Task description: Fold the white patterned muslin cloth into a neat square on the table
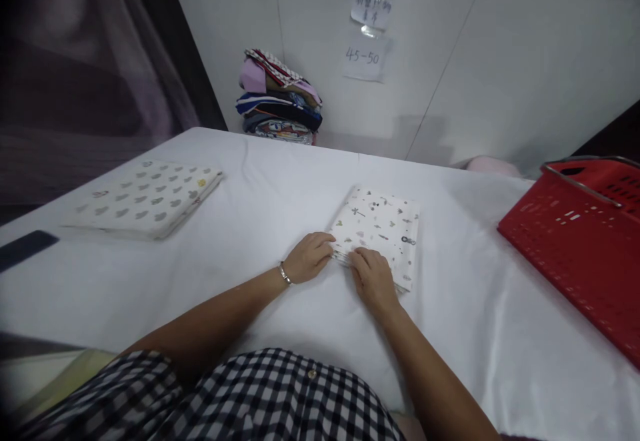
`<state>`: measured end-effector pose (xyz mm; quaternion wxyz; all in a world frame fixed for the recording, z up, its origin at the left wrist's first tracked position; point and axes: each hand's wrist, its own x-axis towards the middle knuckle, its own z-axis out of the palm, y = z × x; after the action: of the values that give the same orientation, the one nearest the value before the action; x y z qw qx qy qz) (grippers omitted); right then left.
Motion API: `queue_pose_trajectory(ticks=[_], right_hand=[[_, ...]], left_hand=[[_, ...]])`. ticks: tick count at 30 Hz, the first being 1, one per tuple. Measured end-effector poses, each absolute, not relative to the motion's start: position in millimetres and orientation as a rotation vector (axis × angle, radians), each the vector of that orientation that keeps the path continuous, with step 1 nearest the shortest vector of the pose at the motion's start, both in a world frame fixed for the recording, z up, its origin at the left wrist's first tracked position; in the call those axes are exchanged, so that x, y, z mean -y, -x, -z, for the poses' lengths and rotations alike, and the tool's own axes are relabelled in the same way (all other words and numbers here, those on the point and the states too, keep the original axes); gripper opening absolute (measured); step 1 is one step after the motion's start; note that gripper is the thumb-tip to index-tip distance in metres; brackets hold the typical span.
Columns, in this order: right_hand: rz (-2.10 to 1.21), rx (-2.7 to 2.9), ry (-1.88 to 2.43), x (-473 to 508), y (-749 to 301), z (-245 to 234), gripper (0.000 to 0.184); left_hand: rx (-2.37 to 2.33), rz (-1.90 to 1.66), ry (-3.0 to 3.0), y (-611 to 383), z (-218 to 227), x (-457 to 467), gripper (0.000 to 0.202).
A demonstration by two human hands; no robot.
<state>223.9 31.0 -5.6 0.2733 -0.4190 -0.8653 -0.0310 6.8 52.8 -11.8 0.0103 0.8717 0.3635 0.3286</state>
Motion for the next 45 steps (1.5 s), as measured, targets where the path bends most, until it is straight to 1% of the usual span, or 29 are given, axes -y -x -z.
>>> queue_pose_trajectory(ticks=[5, 12, 16, 22, 33, 35, 38, 40, 45], right_hand=[[0.116, 2.369, 1.097, -32, -214, 2, 0.019], [0.200, 2.382, 1.083, -37, -213, 3, 0.017], [0.191, 2.345, 1.060, -38, -213, 5, 0.018], [0.167, 2.373, 1.074, -39, -209, 1, 0.016], [0.178, 2.362, 1.057, -42, -209, 10, 0.019], [0.185, 2.355, 1.057, -42, -210, 13, 0.021], [0.209, 2.342, 1.081, -42, -210, 13, 0.023], [0.220, 2.350, 1.094, -41, -210, 10, 0.024], [0.212, 2.338, 1.086, -39, -211, 7, 0.021]], left_hand=[[-1.190, -0.985, -2.813, -11, 13, -54, 0.012], [-1.186, -1.033, -2.814, -11, 14, -56, 0.016], [-1.148, -1.059, -2.688, -10, 13, -57, 0.014], [-1.160, -1.192, -2.510, -11, 15, -57, 0.005], [-1.183, -1.126, -2.510, -12, 16, -56, 0.005], [-1.205, -1.103, -2.505, -13, 17, -57, 0.009], [-1.235, -1.066, -2.521, -15, 18, -57, 0.027], [-1.257, -1.063, -2.528, -16, 18, -58, 0.033], [-1.292, -1.042, -2.532, -16, 18, -58, 0.017]])
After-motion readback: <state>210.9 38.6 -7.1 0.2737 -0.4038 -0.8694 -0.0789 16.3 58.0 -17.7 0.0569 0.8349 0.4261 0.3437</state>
